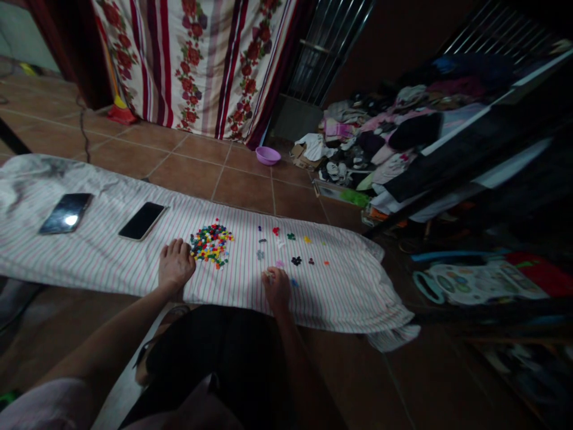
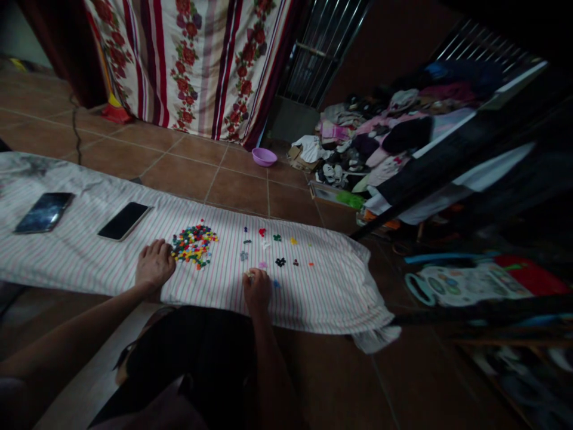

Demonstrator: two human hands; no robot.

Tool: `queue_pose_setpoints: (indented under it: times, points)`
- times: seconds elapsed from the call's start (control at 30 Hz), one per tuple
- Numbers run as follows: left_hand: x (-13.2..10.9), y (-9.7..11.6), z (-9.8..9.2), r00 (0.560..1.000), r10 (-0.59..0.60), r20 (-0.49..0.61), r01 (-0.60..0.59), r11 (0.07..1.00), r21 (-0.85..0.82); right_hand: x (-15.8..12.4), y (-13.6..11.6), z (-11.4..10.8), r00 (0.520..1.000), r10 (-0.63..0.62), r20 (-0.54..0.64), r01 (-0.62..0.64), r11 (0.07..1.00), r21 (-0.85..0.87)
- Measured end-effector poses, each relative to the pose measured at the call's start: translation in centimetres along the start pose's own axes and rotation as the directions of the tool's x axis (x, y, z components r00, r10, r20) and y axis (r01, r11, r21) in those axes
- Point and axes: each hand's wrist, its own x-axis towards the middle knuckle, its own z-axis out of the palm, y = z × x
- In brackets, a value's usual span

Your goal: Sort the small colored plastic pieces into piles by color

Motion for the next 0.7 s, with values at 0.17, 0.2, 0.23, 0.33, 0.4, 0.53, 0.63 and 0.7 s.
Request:
queue_pose_setpoints:
  times: [0.17, 0.2, 0.23, 0.33, 0.4, 0.53, 0.63, 0.7]
  points:
    - [0.05, 0.00, 0.07, 1.000, -0.003, 0.004, 0.003, 1.000, 0.006, -0.02, 0.04, -0.10, 1.000, 0.018, -0.020, -0.017, 0.999, 0.043]
    - [0.07, 0.03, 0.05, 1.000, -0.004, 0.006, 0.004, 1.000, 0.013, -0.02, 0.06, -0.12, 0.999, 0.026, -0.028, -0.024, 0.998, 0.054]
    - [0.08, 0.05, 0.02, 1.000, -0.006, 0.009, 0.006, 1.000, 0.018, -0.01, 0.09, -0.12, 0.999, 0.030, -0.033, -0.028, 0.998, 0.063]
    - [0.10, 0.10, -0.05, 1.000, -0.010, 0.018, 0.010, 1.000, 0.011, 0.08, 0.23, -0.10, 0.999, 0.020, -0.026, -0.018, 0.997, 0.074]
    - [0.09, 0.08, -0.03, 1.000, -0.008, 0.014, 0.008, 1.000, 0.002, 0.15, 0.34, -0.09, 1.000, 0.011, -0.014, -0.010, 0.997, 0.071]
    - [0.06, 0.05, 0.09, 1.000, -0.010, 0.004, 0.010, 1.000, 0.002, 0.19, 0.45, -0.06, 1.000, 0.000, -0.015, 0.001, 0.998, 0.069]
    - [0.08, 0.11, 0.06, 1.000, -0.018, 0.005, 0.018, 1.000, 0.002, 0.02, 0.44, -0.05, 1.000, -0.018, -0.012, 0.019, 0.998, 0.062]
    - [0.10, 0.16, -0.04, 1.000, -0.017, 0.007, 0.017, 1.000, -0.003, -0.14, 0.39, -0.04, 0.999, -0.047, 0.002, 0.047, 0.997, 0.054]
